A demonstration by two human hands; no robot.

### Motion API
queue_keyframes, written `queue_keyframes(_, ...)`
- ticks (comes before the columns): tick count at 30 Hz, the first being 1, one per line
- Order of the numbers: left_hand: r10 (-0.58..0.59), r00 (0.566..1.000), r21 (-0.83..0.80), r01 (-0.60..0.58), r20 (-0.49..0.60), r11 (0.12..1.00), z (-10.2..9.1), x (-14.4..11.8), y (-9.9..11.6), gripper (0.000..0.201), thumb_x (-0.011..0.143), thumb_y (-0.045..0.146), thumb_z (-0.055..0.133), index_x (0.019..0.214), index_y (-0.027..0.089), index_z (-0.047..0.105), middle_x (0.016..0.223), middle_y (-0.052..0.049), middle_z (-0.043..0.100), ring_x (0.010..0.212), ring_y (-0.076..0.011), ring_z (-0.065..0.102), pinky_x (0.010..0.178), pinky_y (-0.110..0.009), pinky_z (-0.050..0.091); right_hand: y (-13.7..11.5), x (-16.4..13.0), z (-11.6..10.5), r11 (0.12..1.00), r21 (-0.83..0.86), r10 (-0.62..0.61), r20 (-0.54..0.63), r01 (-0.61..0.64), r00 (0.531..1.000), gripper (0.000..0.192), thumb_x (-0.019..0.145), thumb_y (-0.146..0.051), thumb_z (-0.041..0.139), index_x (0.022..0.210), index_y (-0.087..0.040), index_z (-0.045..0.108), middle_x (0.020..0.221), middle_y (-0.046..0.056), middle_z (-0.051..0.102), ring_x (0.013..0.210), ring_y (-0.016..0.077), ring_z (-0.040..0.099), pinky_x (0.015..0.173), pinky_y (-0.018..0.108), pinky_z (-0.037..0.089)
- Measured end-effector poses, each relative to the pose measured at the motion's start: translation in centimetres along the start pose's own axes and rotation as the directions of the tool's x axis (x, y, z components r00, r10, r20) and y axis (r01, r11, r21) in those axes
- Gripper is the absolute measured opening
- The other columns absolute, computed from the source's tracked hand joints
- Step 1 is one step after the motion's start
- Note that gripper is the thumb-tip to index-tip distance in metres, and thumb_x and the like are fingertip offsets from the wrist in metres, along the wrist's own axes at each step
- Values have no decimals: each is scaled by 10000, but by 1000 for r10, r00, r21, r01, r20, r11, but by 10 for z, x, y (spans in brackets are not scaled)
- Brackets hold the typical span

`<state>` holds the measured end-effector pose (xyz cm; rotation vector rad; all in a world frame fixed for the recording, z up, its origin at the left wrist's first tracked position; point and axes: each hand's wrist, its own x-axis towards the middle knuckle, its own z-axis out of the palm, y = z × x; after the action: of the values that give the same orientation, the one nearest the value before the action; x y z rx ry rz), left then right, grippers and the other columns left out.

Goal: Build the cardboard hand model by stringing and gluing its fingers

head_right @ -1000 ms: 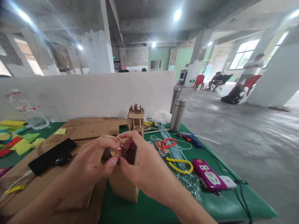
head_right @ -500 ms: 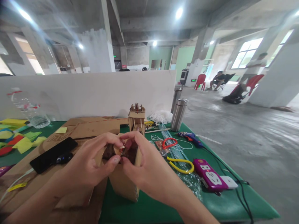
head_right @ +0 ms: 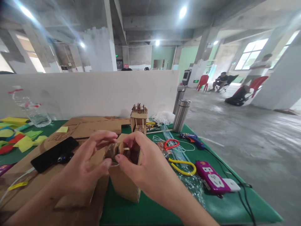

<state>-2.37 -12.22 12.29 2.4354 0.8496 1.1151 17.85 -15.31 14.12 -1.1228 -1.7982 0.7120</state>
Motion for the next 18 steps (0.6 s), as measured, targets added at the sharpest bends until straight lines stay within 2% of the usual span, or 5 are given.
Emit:
queue_keyframes(3,-120,992,32,122,-47,992,1,-10,-9,312,918,225,548,1216,292,487,1187,-32,612,1130,-197,598,984,-365,486,0,-1,-3,999,-29,18,22,-17,1000,90,870,-254,606,937,-234,550,870,-25,590,765,133,561,646,249,489)
queue_keyframes(7,-191,980,12,192,-55,981,3,-11,-12,237,917,263,555,1154,255,545,1121,-46,652,1070,-208,629,938,-373,506,0,-1,-4,998,-57,16,27,-14,1000,106,867,-242,623,952,-240,559,881,-23,602,783,139,576,663,254,498)
queue_keyframes(12,-218,974,-101,211,-59,972,6,-6,-9,189,904,261,572,1090,223,577,1074,-54,672,1051,-204,653,929,-368,536,2,1,-3,1000,-17,-5,18,5,1000,98,874,-259,630,954,-234,579,927,10,632,871,177,616,687,279,526)
queue_keyframes(18,-242,969,-297,217,-47,930,9,-6,-14,189,892,262,618,1076,226,595,1055,-44,682,1009,-181,678,919,-340,558,1,-1,-3,1000,-17,-3,10,3,1000,97,861,-244,633,947,-236,589,936,16,650,881,189,643,644,276,532)
